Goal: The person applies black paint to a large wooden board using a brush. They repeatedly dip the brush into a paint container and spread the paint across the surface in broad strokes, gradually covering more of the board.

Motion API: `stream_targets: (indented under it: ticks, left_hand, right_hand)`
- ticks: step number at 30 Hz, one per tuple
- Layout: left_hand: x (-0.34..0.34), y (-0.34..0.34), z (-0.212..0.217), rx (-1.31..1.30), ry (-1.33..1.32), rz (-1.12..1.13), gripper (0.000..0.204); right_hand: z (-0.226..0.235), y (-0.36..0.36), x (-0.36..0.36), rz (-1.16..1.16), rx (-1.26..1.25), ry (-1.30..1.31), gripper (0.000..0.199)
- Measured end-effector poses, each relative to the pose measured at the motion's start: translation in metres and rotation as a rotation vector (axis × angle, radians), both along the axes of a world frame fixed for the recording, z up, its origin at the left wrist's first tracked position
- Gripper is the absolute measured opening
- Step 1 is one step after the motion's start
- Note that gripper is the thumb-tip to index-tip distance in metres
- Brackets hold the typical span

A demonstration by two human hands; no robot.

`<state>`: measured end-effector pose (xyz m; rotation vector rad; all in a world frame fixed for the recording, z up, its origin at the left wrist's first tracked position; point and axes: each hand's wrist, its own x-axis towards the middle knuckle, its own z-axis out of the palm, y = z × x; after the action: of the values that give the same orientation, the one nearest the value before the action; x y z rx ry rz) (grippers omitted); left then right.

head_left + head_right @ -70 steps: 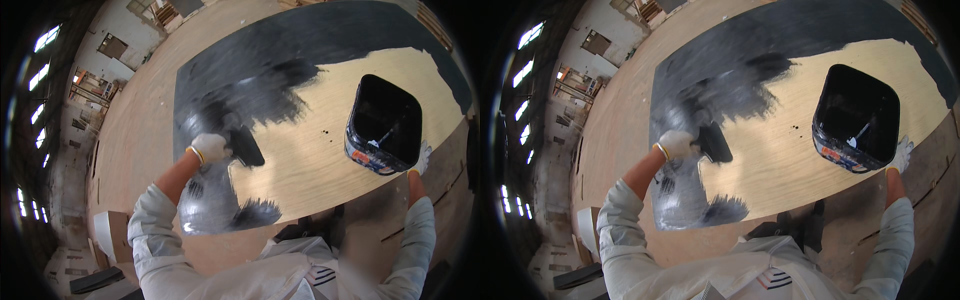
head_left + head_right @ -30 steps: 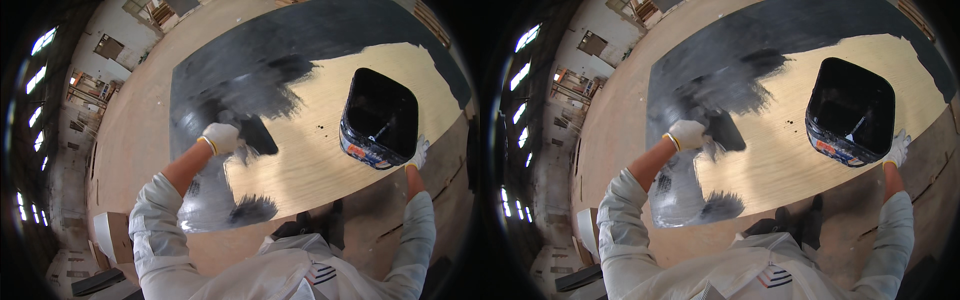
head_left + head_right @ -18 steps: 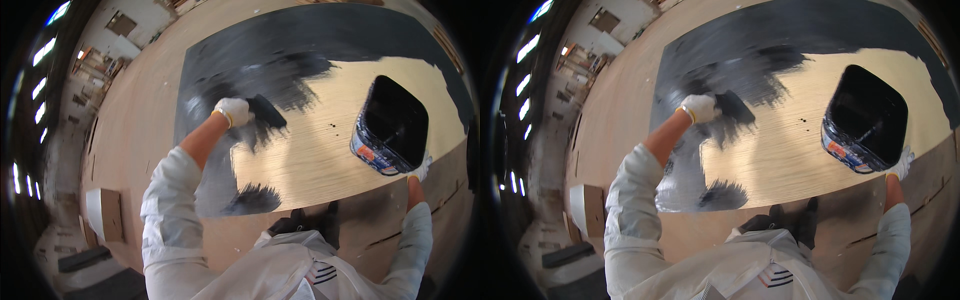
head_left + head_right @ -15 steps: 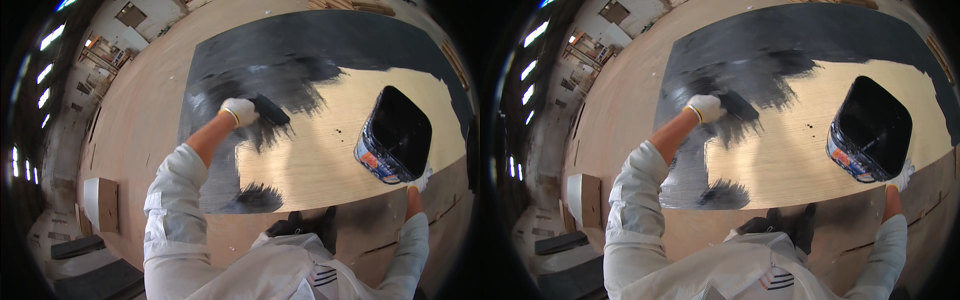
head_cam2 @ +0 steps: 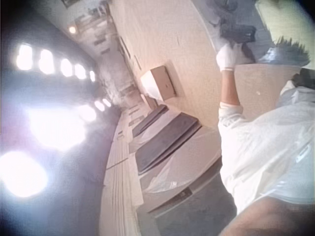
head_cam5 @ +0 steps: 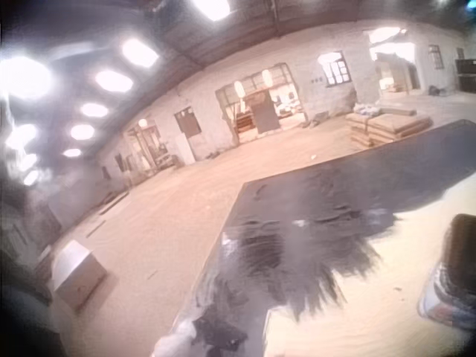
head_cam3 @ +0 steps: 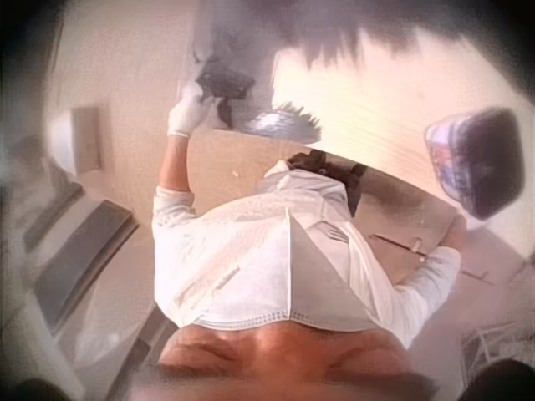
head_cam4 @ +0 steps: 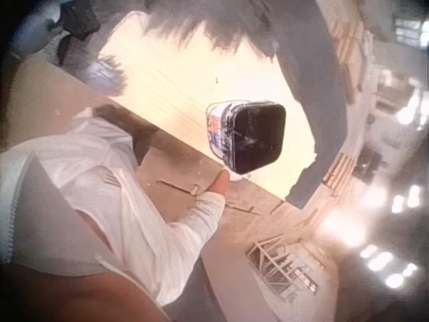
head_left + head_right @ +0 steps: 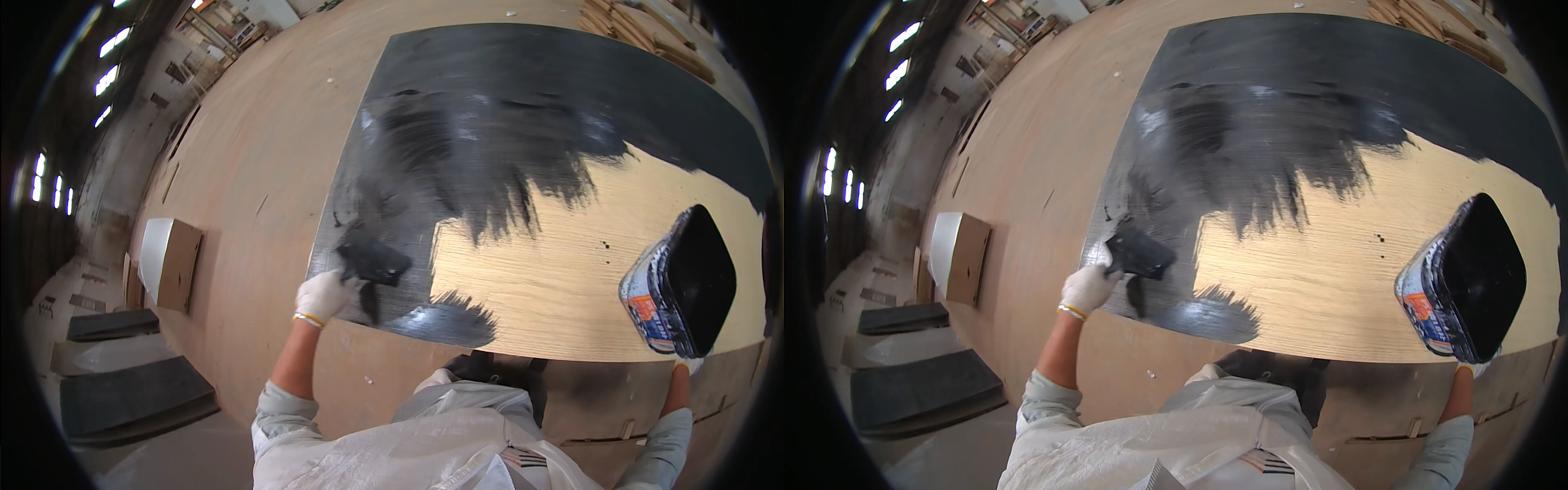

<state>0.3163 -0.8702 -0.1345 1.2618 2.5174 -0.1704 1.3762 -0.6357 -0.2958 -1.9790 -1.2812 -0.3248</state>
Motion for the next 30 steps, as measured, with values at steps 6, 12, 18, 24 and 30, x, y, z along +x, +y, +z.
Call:
stream_targets:
  ticks: [6, 12, 18, 24, 30]
  left_hand:
    - [-0.058, -0.106, 0.068, -0.188, 0.159, 0.157, 0.06]
    - [-0.091, 0.028, 0.067, -0.073, 0.189, -0.24, 0.054]
    - [-0.102, 0.222, 0.055, -0.097, 0.147, -0.371, 0.055]
    - [-0.053, 0.341, 0.052, -0.175, 0.199, -0.374, 0.055]
    - [0.036, 0.292, 0.056, -0.134, 0.12, -0.489, 0.052]
  right_hand:
    - [-0.054, 0.026, -0.15, -0.117, -0.361, 0.143, 0.104]
    - [-0.03, 0.01, -0.151, -0.194, -0.385, 0.119, 0.097]
    - [-0.022, 0.011, -0.158, -0.231, -0.404, 0.122, 0.09]
    - [-0.016, 0.019, -0.173, -0.267, -0.452, 0.114, 0.083]
    - [-0.003, 0.013, -0.177, -0.275, -0.475, 0.105, 0.077]
